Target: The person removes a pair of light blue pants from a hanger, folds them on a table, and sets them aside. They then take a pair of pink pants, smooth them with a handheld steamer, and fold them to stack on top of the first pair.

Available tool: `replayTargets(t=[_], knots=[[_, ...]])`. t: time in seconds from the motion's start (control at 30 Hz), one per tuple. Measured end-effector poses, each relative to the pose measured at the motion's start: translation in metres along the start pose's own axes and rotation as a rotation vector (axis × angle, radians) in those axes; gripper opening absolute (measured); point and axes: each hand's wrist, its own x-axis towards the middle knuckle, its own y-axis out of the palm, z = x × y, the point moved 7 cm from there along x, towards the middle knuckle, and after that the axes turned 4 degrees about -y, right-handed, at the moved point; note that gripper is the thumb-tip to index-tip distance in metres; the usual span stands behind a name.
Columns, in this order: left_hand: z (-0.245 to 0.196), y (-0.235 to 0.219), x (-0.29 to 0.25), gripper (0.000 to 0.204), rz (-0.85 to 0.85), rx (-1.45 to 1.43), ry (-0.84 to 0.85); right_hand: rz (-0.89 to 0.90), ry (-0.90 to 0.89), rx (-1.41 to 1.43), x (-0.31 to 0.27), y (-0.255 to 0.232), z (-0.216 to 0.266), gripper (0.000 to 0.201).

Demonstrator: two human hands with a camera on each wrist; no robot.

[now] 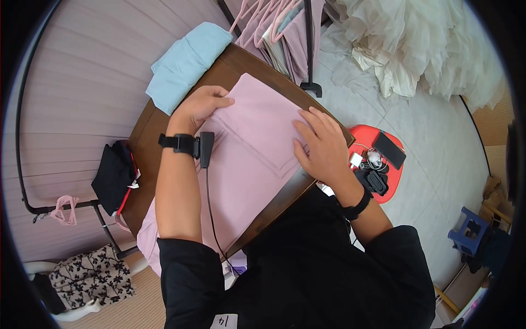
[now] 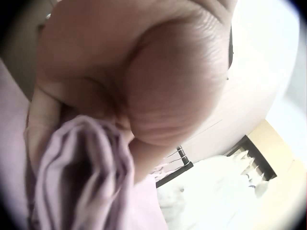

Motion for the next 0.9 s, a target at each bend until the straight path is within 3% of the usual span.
replayTargets(t=[0.07,0.17,0.33,0.4,0.5,0.67,0.83,0.9], knots=[[0.010,-0.008,-0.009,0.023,-0.209,-0.006,-0.062,-0.004,0.003,-0.004,0.000,-0.001,0.000,0.030],[0.017,0.006,-0.029,0.022,-0.251,-0.234,0.068,-0.003,0.003,-0.006,0.000,0.000,0.001,0.031],[0.027,0.015,-0.057,0.030,-0.212,-0.312,0.184,0.004,-0.039,-0.009,0.002,-0.002,0.007,0.032],[0.028,0.016,-0.056,0.032,-0.175,-0.574,0.323,0.010,-0.050,-0.018,0.004,-0.002,0.009,0.033],[0.020,0.029,-0.067,0.033,-0.099,-0.738,0.345,0.036,-0.049,-0.048,0.003,0.000,0.012,0.034],[0.025,0.032,-0.056,0.037,-0.107,-0.641,0.376,0.104,-0.068,-0.093,0.004,0.006,0.018,0.042],[0.026,0.034,-0.051,0.041,-0.093,-0.696,0.403,0.260,-0.072,-0.091,0.006,0.015,0.062,0.061],[0.021,0.036,-0.060,0.044,-0.062,-0.582,0.400,0.291,-0.027,-0.124,0.005,0.022,0.080,0.068]])
